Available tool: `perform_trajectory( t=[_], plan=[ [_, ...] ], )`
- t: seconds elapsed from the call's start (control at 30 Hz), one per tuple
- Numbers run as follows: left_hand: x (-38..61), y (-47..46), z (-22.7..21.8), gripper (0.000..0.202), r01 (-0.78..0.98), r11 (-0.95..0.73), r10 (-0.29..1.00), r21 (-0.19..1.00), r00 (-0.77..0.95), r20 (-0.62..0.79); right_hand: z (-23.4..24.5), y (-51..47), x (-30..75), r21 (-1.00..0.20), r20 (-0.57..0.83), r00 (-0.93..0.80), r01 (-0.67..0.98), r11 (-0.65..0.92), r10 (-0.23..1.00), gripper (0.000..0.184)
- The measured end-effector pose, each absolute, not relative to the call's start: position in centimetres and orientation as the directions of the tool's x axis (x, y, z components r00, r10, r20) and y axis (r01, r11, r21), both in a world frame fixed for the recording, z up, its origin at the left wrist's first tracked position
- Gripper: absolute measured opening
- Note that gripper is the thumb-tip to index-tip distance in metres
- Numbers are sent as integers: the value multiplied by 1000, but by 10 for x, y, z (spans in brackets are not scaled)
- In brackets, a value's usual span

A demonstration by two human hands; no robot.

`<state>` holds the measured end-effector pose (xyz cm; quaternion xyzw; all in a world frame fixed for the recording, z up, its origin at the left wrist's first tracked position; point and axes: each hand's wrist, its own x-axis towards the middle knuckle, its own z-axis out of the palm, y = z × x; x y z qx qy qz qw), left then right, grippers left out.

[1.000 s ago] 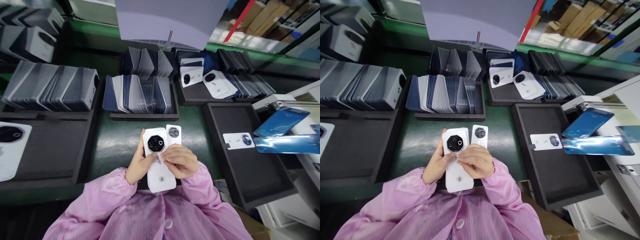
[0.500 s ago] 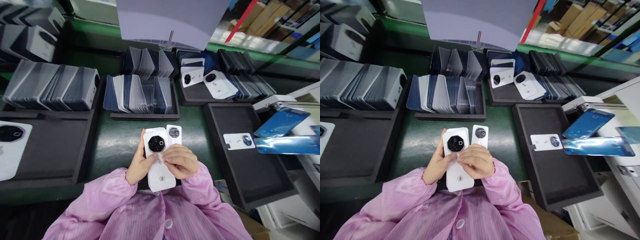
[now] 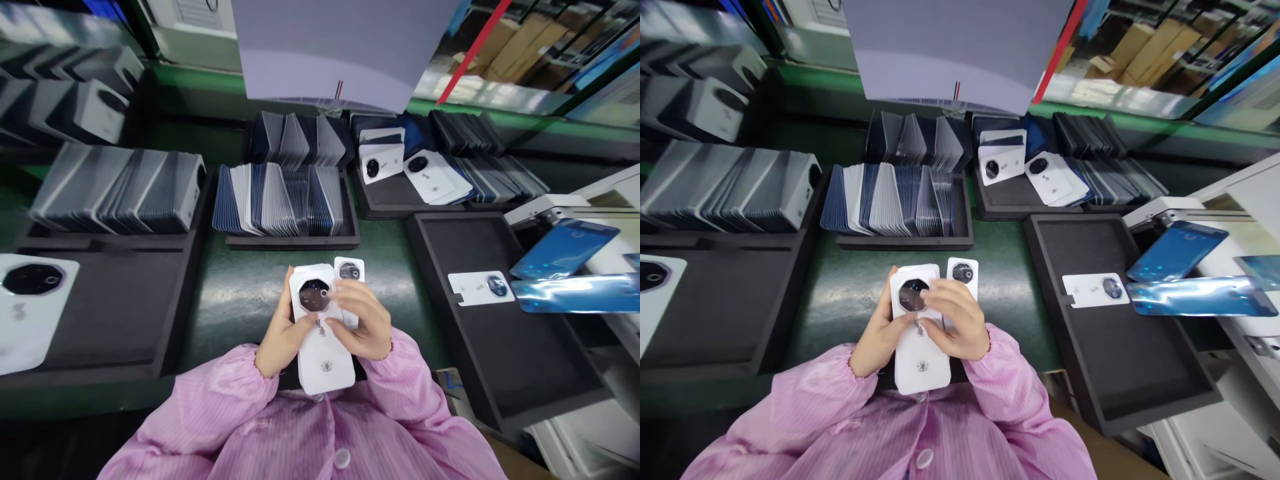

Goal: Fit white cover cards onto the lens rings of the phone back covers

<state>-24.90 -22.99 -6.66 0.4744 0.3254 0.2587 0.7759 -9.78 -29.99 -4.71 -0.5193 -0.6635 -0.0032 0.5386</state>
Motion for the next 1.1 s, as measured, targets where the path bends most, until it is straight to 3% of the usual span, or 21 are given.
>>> perform_trajectory(
  t=[0.07, 0.13, 0.27, 0.4, 0.5, 0.57, 0.63, 0.7, 0.8, 0.93, 1.03, 1.1],
  plan=[
    [-249, -232, -65, 91, -114, 503, 672, 857, 675, -304, -46, -301, -96, -635, 576, 234, 731, 249, 783, 80],
    [-248, -233, -63, 93, -138, 578, 635, 804, 695, -337, -47, -302, -94, -725, 409, 310, 681, 99, 858, 87],
    [-246, -236, -59, 93, -181, 633, 622, 753, 698, -355, -52, -300, -93, -854, 253, 349, 519, 39, 902, 62],
    [-243, -236, -56, 93, -189, 656, 628, 731, 673, -390, -48, -302, -77, -953, 261, 558, 277, 119, 788, 49],
    [-244, -234, -52, 91, -182, 668, 640, 722, 636, -432, -44, -310, -46, -972, 184, 845, 82, 219, 502, 44],
    [-245, -232, -48, 89, -172, 676, 644, 717, 611, -461, -47, -316, -24, -969, 124, 928, 36, 246, 352, 47],
    [-247, -230, -44, 88, -164, 682, 644, 713, 596, -479, -57, -320, -10, -984, 69, 923, 0, 180, 378, 55],
    [-248, -229, -42, 87, -174, 673, 660, 719, 580, -477, -71, -320, -8, -999, 5, 859, -15, 35, 512, 62],
    [-249, -227, -41, 88, -169, 647, 682, 744, 564, -465, -92, -318, -18, -955, -11, 754, 187, -230, 657, 60],
    [-250, -227, -42, 88, -158, 643, 682, 750, 563, -466, -93, -313, -35, -586, 226, 680, 666, -460, 697, 53],
    [-251, -229, -42, 87, -187, 654, 677, 733, 576, -457, -74, -297, -45, -367, 343, 502, 850, -379, 794, 39],
    [-252, -230, -40, 87, -180, 655, 664, 734, 599, -447, -61, -275, -54, -297, 213, 307, 925, -238, 927, 25]
  ],
)
